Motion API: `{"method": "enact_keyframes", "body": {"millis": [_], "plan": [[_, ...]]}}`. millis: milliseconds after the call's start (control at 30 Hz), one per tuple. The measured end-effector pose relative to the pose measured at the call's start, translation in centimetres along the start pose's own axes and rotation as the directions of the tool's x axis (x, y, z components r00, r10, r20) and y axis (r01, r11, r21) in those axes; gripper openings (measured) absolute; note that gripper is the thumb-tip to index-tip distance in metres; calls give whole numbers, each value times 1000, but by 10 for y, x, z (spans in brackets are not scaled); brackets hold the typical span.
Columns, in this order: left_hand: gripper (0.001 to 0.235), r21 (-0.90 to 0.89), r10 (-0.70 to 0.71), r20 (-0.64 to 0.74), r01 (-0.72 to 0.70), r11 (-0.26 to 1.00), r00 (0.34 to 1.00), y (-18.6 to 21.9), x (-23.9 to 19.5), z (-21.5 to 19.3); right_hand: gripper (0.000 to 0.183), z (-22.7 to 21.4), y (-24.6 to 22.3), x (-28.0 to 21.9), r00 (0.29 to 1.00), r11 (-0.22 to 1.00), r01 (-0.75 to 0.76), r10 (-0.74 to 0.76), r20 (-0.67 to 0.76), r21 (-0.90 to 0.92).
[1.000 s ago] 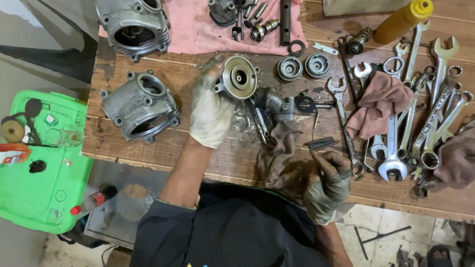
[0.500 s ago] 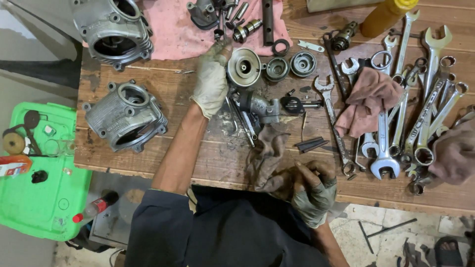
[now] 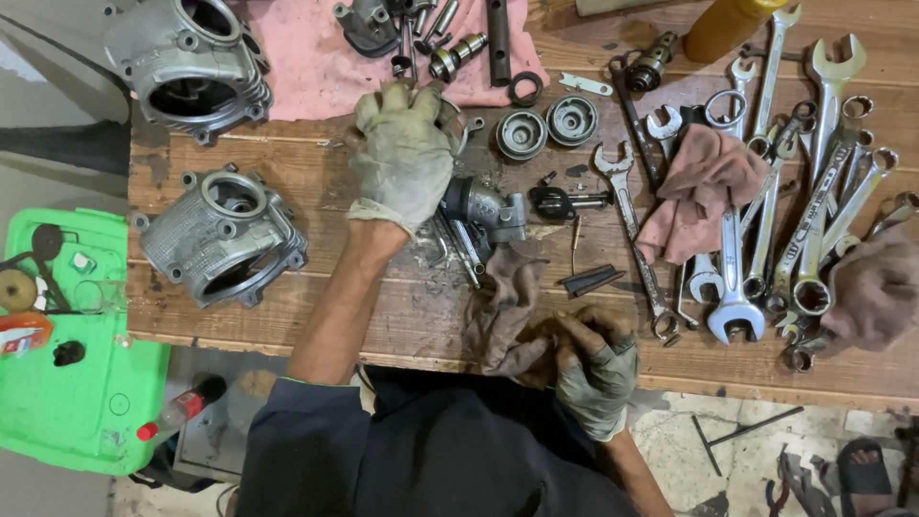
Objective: Inspecting, cleaning, and assembling a piston into a cylinder block on a workbench.
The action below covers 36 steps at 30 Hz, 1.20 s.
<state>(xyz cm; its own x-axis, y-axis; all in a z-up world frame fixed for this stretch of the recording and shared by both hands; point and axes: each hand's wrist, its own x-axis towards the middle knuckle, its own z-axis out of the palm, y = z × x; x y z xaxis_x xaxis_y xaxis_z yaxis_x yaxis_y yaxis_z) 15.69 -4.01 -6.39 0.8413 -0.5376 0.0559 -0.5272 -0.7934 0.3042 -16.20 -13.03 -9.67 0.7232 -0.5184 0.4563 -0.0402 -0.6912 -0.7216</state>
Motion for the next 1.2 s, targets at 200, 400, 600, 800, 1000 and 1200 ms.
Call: {"method": "enact_keyframes", "body": {"millis": [200, 400, 600, 800, 1000, 1200], "plan": [[58, -211, 261, -119, -281, 936, 958, 24, -18, -19, 30, -1, -4, 5, 1000, 1000, 9, -9, 24, -11], [57, -120, 597, 26, -591, 798, 802, 22, -42, -28, 25, -2, -3, 6, 1000, 1000, -19, 18, 19, 21], [85, 148, 588, 184, -614, 775, 787, 20, -59, -24, 31, -2, -1, 4, 999, 1000, -22, 21, 45, 15], [53, 372, 617, -27, -565, 737, 787, 25, -63, 6, 29, 0, -3, 10, 997, 999, -47, 47, 54, 2], [21, 315, 569, -68, -524, 791, 819, 13, -63, 23, 26, 3, 4, 14, 998, 981, 48, -42, -39, 185], [32, 60, 487, -195, -485, 872, 851, -6, -52, 79, 29, 2, 0, 18, 998, 982, 49, -42, -45, 182]]}}
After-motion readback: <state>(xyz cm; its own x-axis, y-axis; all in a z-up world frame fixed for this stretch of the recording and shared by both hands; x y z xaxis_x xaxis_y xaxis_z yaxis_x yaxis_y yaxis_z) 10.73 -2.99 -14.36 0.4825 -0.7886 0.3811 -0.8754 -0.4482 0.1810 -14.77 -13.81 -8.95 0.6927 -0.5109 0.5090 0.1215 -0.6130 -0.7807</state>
